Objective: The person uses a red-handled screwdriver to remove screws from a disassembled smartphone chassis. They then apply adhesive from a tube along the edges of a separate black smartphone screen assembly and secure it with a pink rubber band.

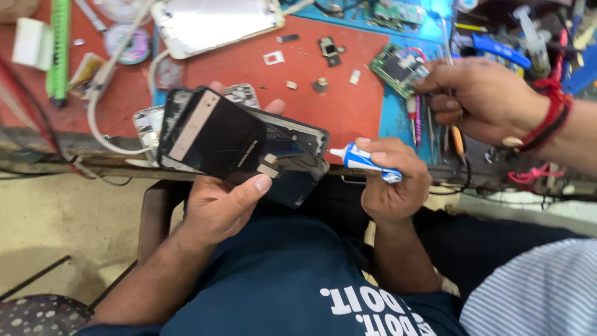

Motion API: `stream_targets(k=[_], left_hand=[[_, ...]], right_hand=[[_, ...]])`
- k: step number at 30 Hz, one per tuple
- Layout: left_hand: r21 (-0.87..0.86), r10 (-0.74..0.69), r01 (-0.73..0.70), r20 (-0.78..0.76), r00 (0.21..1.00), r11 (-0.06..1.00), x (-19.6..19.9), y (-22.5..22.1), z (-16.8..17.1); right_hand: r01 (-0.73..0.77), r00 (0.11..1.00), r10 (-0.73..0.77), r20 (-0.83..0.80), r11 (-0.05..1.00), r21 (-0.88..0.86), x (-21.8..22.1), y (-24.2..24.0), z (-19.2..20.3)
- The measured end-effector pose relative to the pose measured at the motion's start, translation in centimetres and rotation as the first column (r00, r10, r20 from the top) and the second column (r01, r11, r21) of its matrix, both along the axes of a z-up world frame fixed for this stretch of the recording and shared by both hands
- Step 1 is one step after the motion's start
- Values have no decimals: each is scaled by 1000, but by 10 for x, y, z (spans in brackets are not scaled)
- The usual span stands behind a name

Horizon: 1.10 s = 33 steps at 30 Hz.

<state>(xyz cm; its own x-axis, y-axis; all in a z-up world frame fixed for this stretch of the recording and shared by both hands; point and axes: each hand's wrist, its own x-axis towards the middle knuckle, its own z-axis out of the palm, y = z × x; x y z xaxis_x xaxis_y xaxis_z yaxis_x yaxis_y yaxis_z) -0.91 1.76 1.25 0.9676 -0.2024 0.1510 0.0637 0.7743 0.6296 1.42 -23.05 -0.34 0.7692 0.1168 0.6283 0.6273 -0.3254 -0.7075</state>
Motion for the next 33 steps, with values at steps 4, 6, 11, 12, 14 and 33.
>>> stream_targets(k=[4, 6, 11, 12, 14, 33], left_hand=[[35, 34, -36, 48, 998, 999, -14, 16, -3], [73, 54, -58, 66, 996, 996, -22, 27, -10], [334, 67, -74, 32, 997, 940, -42, 49, -29], [355, 67, -70, 20, 998, 932, -45, 52, -30], [256, 85, -86, 16, 996, 963, -47, 58, -29], [44, 159, -166, 129, 979, 985, -38, 76, -5]], right_hand=[[-12, 1000, 12, 7, 999, 52, -1, 18, 0], [-16, 1000, 15, 20, 998, 59, -1, 27, 0], [-49, 998, 47, 41, 997, 59, -1, 43, -1], [-68, 997, 65, 44, 996, 64, -1, 46, -1], [-81, 996, 79, 51, 995, 54, -1, 51, -1], [-116, 990, 117, 76, 993, -23, 3, 76, 8]])
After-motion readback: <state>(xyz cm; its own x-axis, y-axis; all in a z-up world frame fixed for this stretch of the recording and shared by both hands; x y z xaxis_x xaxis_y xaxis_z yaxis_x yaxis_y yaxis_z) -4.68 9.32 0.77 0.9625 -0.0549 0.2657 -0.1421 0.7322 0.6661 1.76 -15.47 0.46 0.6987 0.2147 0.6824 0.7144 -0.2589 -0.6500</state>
